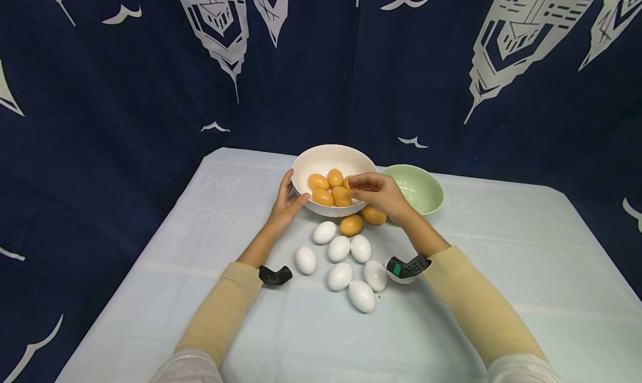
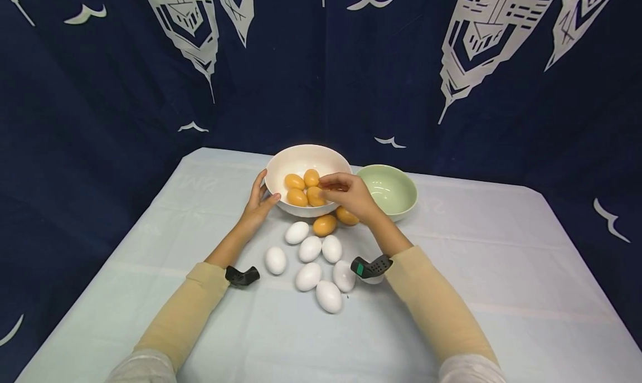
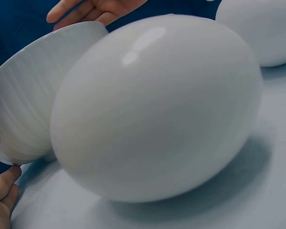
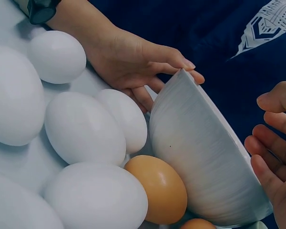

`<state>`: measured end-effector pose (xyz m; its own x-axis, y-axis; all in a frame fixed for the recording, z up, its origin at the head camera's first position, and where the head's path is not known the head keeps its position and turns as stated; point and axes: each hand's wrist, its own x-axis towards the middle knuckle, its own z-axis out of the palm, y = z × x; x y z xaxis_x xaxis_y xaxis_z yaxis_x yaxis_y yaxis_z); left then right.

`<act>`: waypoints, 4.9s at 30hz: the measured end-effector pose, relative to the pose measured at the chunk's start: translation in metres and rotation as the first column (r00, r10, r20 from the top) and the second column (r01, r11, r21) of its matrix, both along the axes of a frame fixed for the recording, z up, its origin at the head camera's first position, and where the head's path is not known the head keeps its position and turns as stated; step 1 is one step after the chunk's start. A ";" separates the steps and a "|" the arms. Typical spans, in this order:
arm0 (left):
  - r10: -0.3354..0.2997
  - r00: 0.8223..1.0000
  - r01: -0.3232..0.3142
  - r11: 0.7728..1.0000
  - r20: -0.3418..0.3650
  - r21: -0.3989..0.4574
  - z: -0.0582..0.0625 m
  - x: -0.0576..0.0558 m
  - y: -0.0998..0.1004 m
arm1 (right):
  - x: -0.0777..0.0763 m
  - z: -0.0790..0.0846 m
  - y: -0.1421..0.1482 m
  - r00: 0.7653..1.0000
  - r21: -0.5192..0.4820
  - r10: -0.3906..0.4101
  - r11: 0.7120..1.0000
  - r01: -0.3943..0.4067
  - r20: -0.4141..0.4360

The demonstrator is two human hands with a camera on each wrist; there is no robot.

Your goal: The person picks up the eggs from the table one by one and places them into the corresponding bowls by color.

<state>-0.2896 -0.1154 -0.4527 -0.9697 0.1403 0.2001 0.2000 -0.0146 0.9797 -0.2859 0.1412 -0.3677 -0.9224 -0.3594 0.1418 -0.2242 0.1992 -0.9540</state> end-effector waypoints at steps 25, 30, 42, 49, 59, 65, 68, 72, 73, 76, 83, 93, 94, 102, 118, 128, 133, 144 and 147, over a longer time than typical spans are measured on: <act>0.016 1.000 -0.016 1.000 -0.003 -0.012 0.000 0.000 0.001 | 0.029 -0.019 0.033 0.996 -0.154 -0.084 0.985 0.078 -0.033; 0.015 1.000 -0.015 1.000 -0.003 -0.008 0.001 0.002 0.001 | 0.034 -0.023 0.038 0.995 -0.165 -0.095 0.982 0.087 -0.038; -0.008 1.000 0.008 1.000 0.007 0.001 0.001 0.001 0.000 | 0.047 -0.037 0.042 0.992 -0.030 -0.123 0.992 0.122 -0.021; -0.033 0.999 0.033 0.999 0.015 0.017 0.017 0.011 0.000 | 0.050 -0.043 0.041 0.990 0.074 -0.126 0.989 0.131 -0.067; -0.016 1.000 0.015 1.000 0.010 0.020 0.000 0.001 0.000 | 0.051 -0.044 0.031 0.974 0.323 -0.121 0.929 0.179 -0.191; 0.001 1.000 -0.001 1.000 0.005 0.004 0.000 0.001 0.001 | 0.053 -0.040 0.028 0.953 0.440 -0.138 0.863 0.250 -0.271; 0.008 1.000 -0.008 1.000 0.009 0.000 0.000 0.001 0.000 | 0.054 -0.037 0.026 0.948 0.503 -0.142 0.820 0.275 -0.286; 0.014 1.000 -0.014 1.000 0.023 0.001 -0.001 0.000 0.000 | 0.054 -0.033 0.021 0.944 0.578 -0.152 0.759 0.301 -0.293; 0.013 1.000 -0.013 1.000 0.023 0.003 -0.001 -0.001 0.000 | 0.054 -0.032 0.020 0.941 0.591 -0.152 0.744 0.310 -0.303; 0.006 1.000 -0.006 1.000 0.018 0.015 -0.001 -0.001 0.001 | 0.053 -0.031 0.017 0.933 0.627 -0.142 0.706 0.330 -0.332; -0.001 1.000 0.001 1.000 0.017 0.009 0.000 -0.001 -0.001 | 0.047 -0.040 0.018 0.931 0.626 -0.126 0.709 0.326 -0.342; 0.018 1.000 -0.018 1.000 0.002 0.004 -0.001 -0.001 0.000 | 0.036 -0.051 0.017 0.939 0.598 -0.135 0.740 0.308 -0.316; 0.017 1.000 -0.017 1.000 -0.001 0.006 -0.002 -0.001 0.000 | 0.035 -0.051 0.016 0.939 0.599 -0.136 0.739 0.308 -0.315; 0.013 1.000 -0.013 1.000 0.005 0.014 -0.002 -0.001 0.001 | 0.038 -0.054 0.018 0.943 0.538 -0.179 0.784 0.310 -0.282; -0.001 1.000 0.002 1.000 0.025 -0.018 0.002 0.001 -0.002 | 0.049 -0.037 0.027 0.919 0.299 -0.310 0.878 0.375 -0.242; -0.035 0.998 0.036 0.999 0.053 -0.012 0.022 0.013 -0.002 | 0.047 -0.027 0.027 0.904 0.196 -0.361 0.893 0.406 -0.227; -0.022 0.999 0.022 1.000 0.035 0.013 0.003 0.001 -0.002 | 0.046 -0.022 0.024 0.896 0.150 -0.374 0.898 0.415 -0.239; 0.000 1.000 0.001 1.000 0.027 -0.006 0.000 -0.001 -0.002 | 0.037 -0.012 0.014 0.916 0.141 -0.335 0.918 0.370 -0.219; -0.018 0.999 0.018 1.000 0.033 0.006 0.009 0.005 -0.002 | 0.034 -0.010 0.011 0.921 0.147 -0.331 0.920 0.364 -0.207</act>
